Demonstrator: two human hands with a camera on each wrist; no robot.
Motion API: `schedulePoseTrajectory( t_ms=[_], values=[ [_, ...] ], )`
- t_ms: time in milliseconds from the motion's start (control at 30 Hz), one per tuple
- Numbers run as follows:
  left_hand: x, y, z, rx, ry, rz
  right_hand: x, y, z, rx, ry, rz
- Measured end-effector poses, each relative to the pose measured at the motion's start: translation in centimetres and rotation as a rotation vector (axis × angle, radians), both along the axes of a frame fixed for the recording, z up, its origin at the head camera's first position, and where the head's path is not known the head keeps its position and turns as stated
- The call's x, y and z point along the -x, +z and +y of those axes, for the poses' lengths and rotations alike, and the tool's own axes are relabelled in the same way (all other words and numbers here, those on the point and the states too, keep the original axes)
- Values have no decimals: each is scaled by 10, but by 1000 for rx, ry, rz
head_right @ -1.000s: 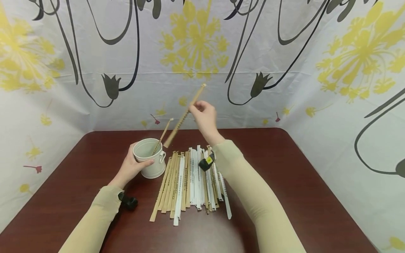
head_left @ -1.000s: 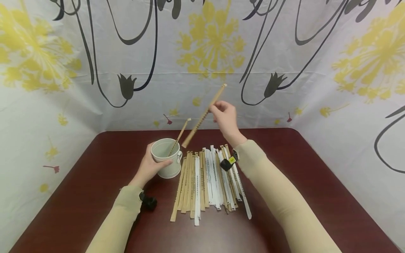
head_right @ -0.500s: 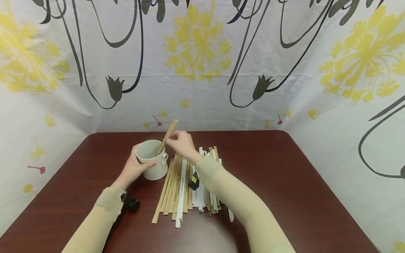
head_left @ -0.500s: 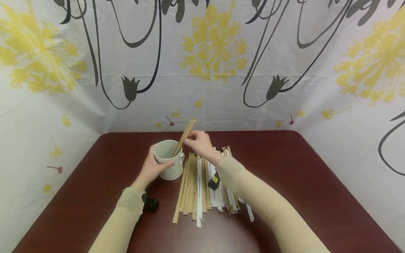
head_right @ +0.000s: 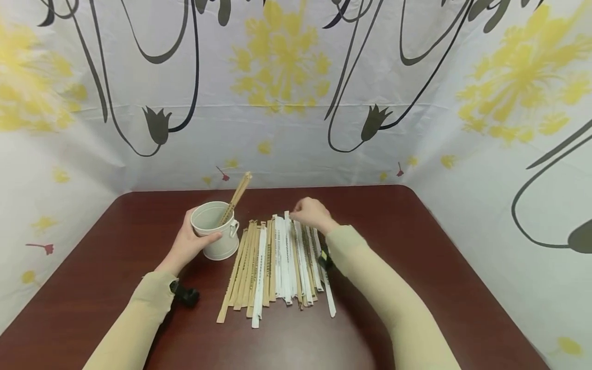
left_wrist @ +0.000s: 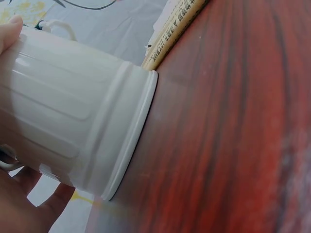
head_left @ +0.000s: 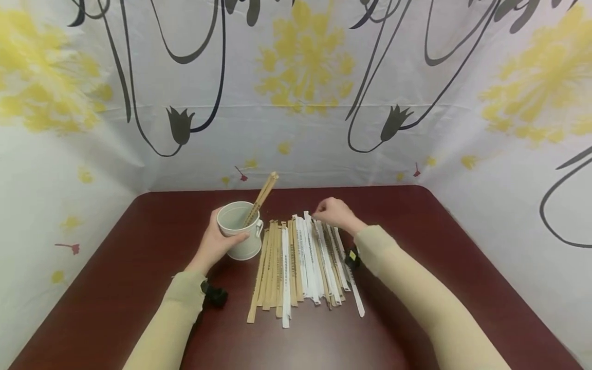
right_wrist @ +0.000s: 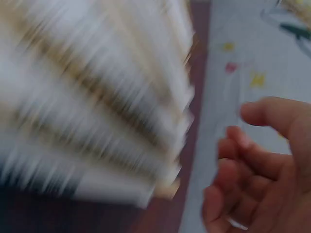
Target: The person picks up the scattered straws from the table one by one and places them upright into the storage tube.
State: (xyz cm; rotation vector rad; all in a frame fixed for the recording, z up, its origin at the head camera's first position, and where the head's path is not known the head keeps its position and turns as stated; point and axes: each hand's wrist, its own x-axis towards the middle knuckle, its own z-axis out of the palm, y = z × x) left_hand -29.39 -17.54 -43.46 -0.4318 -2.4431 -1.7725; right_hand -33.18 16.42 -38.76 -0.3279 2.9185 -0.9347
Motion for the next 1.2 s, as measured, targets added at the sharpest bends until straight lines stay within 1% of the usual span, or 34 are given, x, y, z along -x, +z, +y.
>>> schedulePoseTrajectory(
  t_ms=[100,200,300,400,567,667,767,900,967,1133,1200],
  values=[
    [0,1,-1,-16,-5,-6,-1,-8,29,-132,-4,-119],
    [-1,0,1,-9,-2,-6,-6,-9,49,-205,-5,-244],
    [-1,0,1,4,4,-1,-10,-7,55,-204,-3,-352],
    [-1,-2,0,1,10,15,-14,-5,56,-184,12,-408],
    [-1,-4,-1,-2,9,62,-16,-10,53,-210,13,-398],
    [-1,-4,-1,3,2,71,-15,-14,51,-209,3,-385],
    [0,-3,0,-1,-3,65,-14,-17,49,-171,3,-382],
    [-1,-1,-1,3,-5,40,-16,-19,48,-103,3,-389],
    [-4,3,-1,6,-8,25,-18,-19,48,-77,4,-393],
    [-18,21,3,12,-19,12,-20,-17,55,-34,1,-416],
    [-19,25,5,7,-25,20,-19,-14,59,-26,-17,-413]
  ],
)
